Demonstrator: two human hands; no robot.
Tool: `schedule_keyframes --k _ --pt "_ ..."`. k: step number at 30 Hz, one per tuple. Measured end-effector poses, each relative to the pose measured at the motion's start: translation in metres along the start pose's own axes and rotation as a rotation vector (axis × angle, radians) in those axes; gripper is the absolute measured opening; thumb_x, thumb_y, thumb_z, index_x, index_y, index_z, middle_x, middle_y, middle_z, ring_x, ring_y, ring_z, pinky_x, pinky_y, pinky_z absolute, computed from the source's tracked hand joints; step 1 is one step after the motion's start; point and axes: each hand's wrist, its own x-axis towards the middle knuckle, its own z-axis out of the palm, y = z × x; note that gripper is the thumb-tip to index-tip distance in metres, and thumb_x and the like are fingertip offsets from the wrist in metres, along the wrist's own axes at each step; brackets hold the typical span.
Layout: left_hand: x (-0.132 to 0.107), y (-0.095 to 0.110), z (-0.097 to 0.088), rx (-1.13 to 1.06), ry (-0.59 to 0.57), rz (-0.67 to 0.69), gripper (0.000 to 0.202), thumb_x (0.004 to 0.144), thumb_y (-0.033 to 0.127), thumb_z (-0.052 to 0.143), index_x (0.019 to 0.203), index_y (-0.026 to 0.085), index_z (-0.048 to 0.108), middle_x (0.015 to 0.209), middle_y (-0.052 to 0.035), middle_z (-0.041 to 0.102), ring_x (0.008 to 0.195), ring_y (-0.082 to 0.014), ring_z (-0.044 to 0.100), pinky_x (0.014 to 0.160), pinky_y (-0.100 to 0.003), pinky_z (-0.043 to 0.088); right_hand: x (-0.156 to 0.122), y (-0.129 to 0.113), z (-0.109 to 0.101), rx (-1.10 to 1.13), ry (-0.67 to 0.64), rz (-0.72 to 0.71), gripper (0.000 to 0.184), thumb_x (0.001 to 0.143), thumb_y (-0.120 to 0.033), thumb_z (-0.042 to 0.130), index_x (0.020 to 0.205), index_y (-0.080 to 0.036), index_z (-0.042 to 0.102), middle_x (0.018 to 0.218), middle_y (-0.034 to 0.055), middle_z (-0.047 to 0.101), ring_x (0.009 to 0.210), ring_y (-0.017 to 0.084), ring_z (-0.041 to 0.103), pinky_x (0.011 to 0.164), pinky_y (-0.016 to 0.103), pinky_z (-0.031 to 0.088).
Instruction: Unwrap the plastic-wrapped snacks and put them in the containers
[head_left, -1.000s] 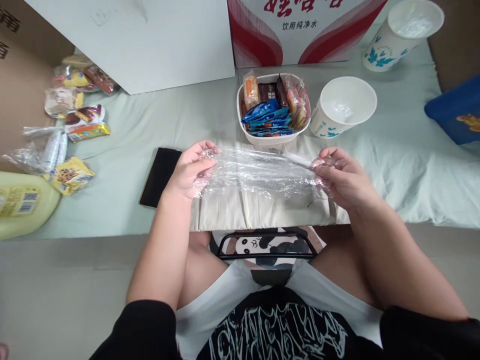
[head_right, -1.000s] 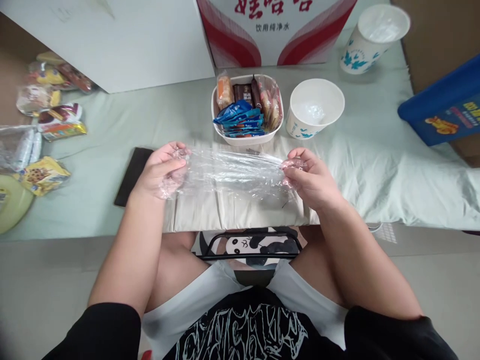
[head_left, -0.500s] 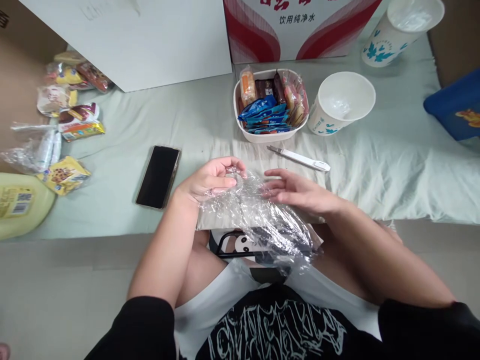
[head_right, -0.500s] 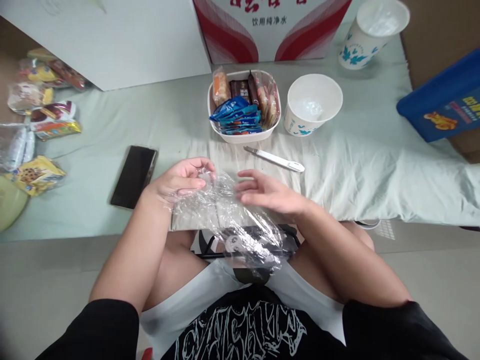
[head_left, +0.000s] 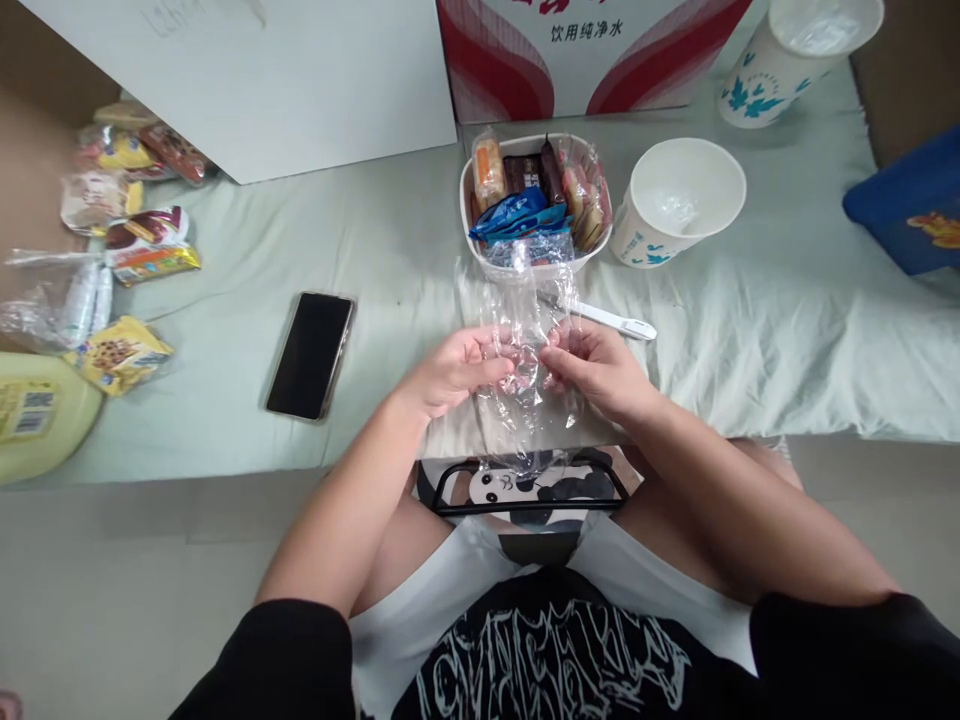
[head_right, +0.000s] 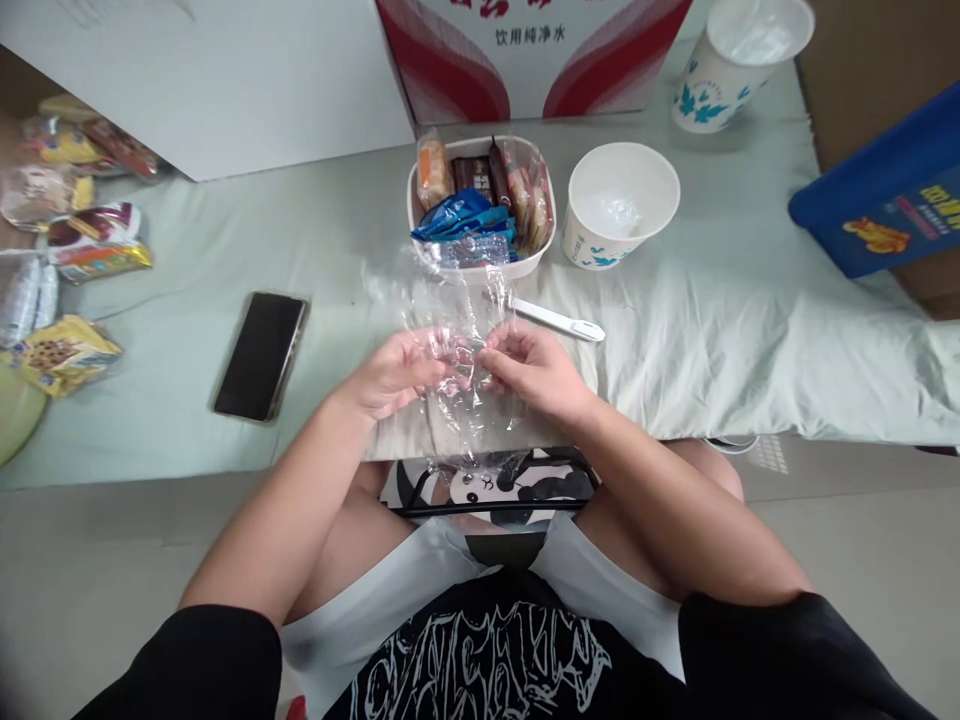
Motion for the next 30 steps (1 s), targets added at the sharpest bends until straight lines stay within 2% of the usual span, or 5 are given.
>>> schedule_keyframes --k 6,14,18,23,30 --pt "-0.002 0.0 -0.007 0.046 0.279 0.044 0.013 0.076 0.027 0.072 0.082 0.015 0.07 0.068 -0.0037 0.073 0.053 -0.0117 0.066 0.049 -0.022 0.05 0.0 -0.001 -0.003 -0.122 0.135 -0.015 0.04 0.078 -0.049 0.081 0.084 -0.02 0.055 0.067 -0.0044 0.057 0.046 0.006 0.053 0.043 0.022 0.04" --pt "-0.001 0.003 -0.008 -0.165 0.162 0.05 0.052 0.07 0.046 0.085 0.11 0.017 0.068 0.102 -0.0113 0.08 0.084 -0.024 0.078 0.068 -0.032 0.062 -0.001 -0.003 -0.001 -0.193 0.192 -0.055 0.036 0.08 -0.047 0.078 0.082 -0.022 0.053 0.06 -0.0052 0.054 0.043 0.007 0.051 0.04 0.022 0.034" --pt "0.0 0.007 -0.009 -0.179 0.231 0.013 0.045 0.087 0.059 0.066 0.096 0.016 0.071 0.085 -0.0095 0.077 0.069 -0.0187 0.073 0.055 -0.027 0.057 -0.001 -0.001 -0.002 -0.225 0.173 -0.066 0.028 0.085 -0.04 0.074 0.081 -0.022 0.053 0.053 -0.0075 0.049 0.039 0.006 0.045 0.038 0.022 0.029" --pt "-0.004 0.002 -0.011 0.041 0.2 -0.043 0.03 0.072 0.041 0.089 0.081 0.017 0.073 0.075 -0.0032 0.069 0.057 -0.009 0.061 0.046 -0.019 0.043 -0.003 0.002 -0.001 -0.249 0.122 -0.05 0.025 0.087 -0.038 0.071 0.083 -0.023 0.053 0.052 -0.0074 0.05 0.038 0.007 0.043 0.037 0.022 0.027" --pt "-0.009 0.01 -0.022 0.144 0.311 0.074 0.019 0.078 0.032 0.081 0.077 0.017 0.07 0.06 0.0016 0.054 0.048 -0.0054 0.044 0.043 -0.021 0.026 -0.002 0.002 -0.002 -0.284 0.139 -0.086 0.026 0.084 -0.04 0.074 0.08 -0.022 0.056 0.054 -0.0065 0.05 0.039 0.007 0.044 0.038 0.024 0.029"
